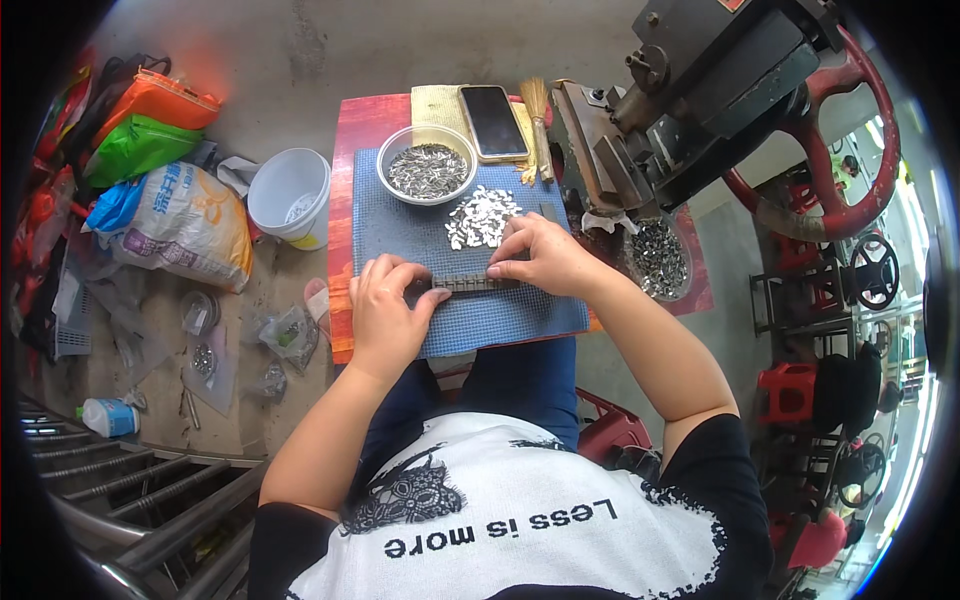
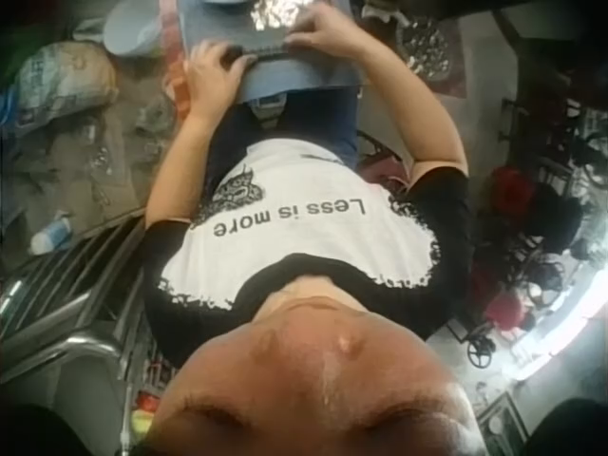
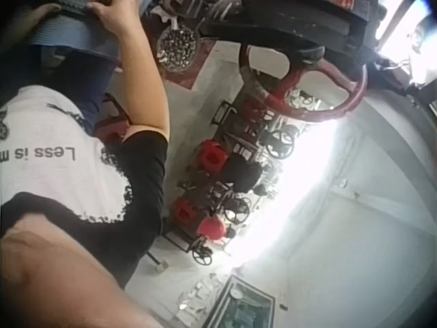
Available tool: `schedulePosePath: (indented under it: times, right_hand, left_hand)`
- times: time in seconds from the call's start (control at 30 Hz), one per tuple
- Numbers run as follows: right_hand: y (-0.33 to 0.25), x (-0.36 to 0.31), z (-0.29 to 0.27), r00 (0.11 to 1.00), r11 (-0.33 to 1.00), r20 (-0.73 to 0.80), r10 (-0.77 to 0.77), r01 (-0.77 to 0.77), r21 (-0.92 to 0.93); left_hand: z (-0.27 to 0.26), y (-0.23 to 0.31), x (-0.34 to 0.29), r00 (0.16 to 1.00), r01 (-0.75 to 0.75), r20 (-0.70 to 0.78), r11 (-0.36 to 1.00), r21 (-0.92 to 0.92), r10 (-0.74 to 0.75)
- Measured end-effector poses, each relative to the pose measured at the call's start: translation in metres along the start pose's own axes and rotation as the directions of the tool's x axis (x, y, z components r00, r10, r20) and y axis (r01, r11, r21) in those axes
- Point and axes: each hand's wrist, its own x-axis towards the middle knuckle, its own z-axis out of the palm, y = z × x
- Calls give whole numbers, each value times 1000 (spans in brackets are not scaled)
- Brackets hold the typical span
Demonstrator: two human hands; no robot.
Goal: Placing small metal studs into a template jig and using a manual press to secure them.
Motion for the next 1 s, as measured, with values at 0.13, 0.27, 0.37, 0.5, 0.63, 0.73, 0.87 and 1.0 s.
schedulePosePath:
  times: [0.13, 0.27, 0.37, 0.5, 0.63, 0.73, 0.87, 1.0]
  right_hand:
    - [-6, -1, 3, 999, 1000, -36, 19, -19, -15]
    - [-5, -3, 3, 998, 999, -56, 9, -12, -46]
    - [0, -11, -4, 998, 997, -49, 51, -54, -55]
    - [11, -18, -6, 997, 998, -70, 42, -45, -35]
    - [13, -18, -9, 997, 999, -63, 40, -39, 22]
    - [-8, -3, -10, 973, 966, -190, 134, -86, 242]
    - [-29, 57, 5, 823, 953, -567, 30, 148, 266]
    - [-37, 75, 11, 808, 989, -571, -147, 135, -64]
  left_hand:
    - [0, 0, 0, 1000, 8, 4, 1000, 4, -8]
    - [-1, -1, 0, 1000, 13, 8, 1000, 3, -13]
    - [1, -1, 0, 1000, 10, 13, 1000, -1, -10]
    - [1, -2, -1, 1000, 9, 4, 1000, -1, -9]
    - [0, -1, 0, 999, -34, -15, 999, 4, 34]
    - [1, -2, 0, 996, -80, -24, 997, 19, 80]
    - [0, 1, -2, 993, -117, -20, 993, 31, 118]
    - [-5, -2, -7, 979, -201, -7, 980, 2, 201]
